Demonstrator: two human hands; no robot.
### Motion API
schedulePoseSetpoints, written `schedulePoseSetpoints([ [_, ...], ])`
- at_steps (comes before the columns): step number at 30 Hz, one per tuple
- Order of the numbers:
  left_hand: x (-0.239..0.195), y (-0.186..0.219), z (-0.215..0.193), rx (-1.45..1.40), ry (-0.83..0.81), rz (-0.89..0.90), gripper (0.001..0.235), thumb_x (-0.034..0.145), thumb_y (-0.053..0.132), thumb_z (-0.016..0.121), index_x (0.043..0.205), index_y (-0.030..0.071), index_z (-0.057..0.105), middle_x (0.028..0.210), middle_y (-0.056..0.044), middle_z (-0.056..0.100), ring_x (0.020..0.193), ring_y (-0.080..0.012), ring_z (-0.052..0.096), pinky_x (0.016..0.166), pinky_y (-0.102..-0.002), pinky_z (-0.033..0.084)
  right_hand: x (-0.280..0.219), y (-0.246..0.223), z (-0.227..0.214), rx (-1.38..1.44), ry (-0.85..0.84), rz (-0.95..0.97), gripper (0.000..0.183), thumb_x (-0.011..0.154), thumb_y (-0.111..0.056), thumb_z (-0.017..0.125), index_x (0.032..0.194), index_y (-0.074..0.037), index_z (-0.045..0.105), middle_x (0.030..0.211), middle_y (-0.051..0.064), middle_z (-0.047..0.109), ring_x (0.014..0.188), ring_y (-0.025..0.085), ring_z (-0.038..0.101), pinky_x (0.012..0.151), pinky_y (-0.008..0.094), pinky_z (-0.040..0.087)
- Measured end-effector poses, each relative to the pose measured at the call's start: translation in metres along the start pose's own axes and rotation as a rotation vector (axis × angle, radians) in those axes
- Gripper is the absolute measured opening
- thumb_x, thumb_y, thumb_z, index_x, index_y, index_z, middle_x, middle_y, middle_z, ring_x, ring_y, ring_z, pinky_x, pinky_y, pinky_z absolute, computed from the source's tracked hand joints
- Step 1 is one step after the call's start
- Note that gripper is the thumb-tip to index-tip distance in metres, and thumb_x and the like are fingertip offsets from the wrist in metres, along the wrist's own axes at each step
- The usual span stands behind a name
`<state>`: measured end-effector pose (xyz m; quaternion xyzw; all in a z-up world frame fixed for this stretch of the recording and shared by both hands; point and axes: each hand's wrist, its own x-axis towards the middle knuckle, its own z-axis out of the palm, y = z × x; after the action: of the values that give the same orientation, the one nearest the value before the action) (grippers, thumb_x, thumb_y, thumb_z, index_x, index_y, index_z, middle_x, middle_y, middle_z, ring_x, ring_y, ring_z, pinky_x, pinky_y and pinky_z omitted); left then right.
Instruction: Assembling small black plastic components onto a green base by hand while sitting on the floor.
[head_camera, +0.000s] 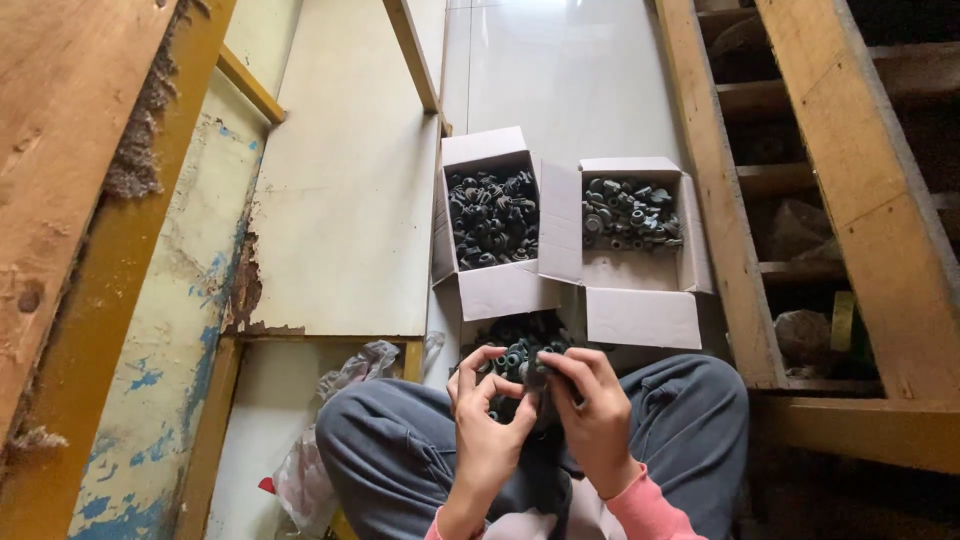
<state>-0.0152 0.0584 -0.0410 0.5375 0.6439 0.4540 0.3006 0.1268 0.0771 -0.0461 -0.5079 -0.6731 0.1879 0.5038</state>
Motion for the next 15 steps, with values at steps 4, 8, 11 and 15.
schedulePoseSetpoints([
  [4, -0.009, 0.012, -0.010, 0.029, 0.032, 0.019, 0.012, 0.076, 0.025, 0.079, 0.073, 0.018, 0.070, 0.132, 0.001, 0.063, 0.128, -0.0249, 0.050, 0.106, -0.041, 0.038, -0.010, 0.001, 0.002, 0.017, -0.021, -0.028, 0.023, 0.098, -0.004, 0.063, 0.117, -0.013, 0.073, 0.107, 0.007, 0.062, 0.095, 0.019, 0.067, 0.087, 0.028, 0.055],
  [8, -0.015, 0.018, -0.013, 0.130, 0.072, 0.106, 0.012, 0.074, 0.022, 0.081, 0.072, 0.019, 0.069, 0.134, 0.005, 0.061, 0.133, -0.0282, 0.046, 0.106, -0.049, 0.032, -0.007, 0.008, -0.008, -0.049, -0.150, -0.085, 0.028, 0.100, 0.000, 0.057, 0.121, -0.013, 0.072, 0.111, 0.010, 0.055, 0.099, 0.020, 0.063, 0.089, 0.028, 0.055],
  [11, -0.018, 0.019, -0.017, 0.156, 0.091, 0.146, 0.013, 0.074, 0.018, 0.079, 0.072, 0.018, 0.066, 0.135, 0.006, 0.060, 0.132, -0.0271, 0.046, 0.102, -0.048, 0.034, 0.004, 0.004, -0.018, -0.067, -0.279, -0.155, 0.037, 0.098, 0.007, 0.055, 0.129, -0.011, 0.066, 0.117, 0.012, 0.053, 0.095, 0.021, 0.064, 0.090, 0.030, 0.057],
  [15, -0.016, 0.027, -0.031, 0.105, -0.012, 0.093, 0.011, 0.077, 0.020, 0.078, 0.074, 0.019, 0.068, 0.140, 0.005, 0.059, 0.132, -0.0253, 0.046, 0.104, -0.045, 0.032, 0.017, 0.002, -0.029, -0.057, -0.444, -0.188, 0.048, 0.098, 0.002, 0.058, 0.142, -0.018, 0.059, 0.140, 0.012, 0.051, 0.091, 0.018, 0.064, 0.092, 0.033, 0.056],
])
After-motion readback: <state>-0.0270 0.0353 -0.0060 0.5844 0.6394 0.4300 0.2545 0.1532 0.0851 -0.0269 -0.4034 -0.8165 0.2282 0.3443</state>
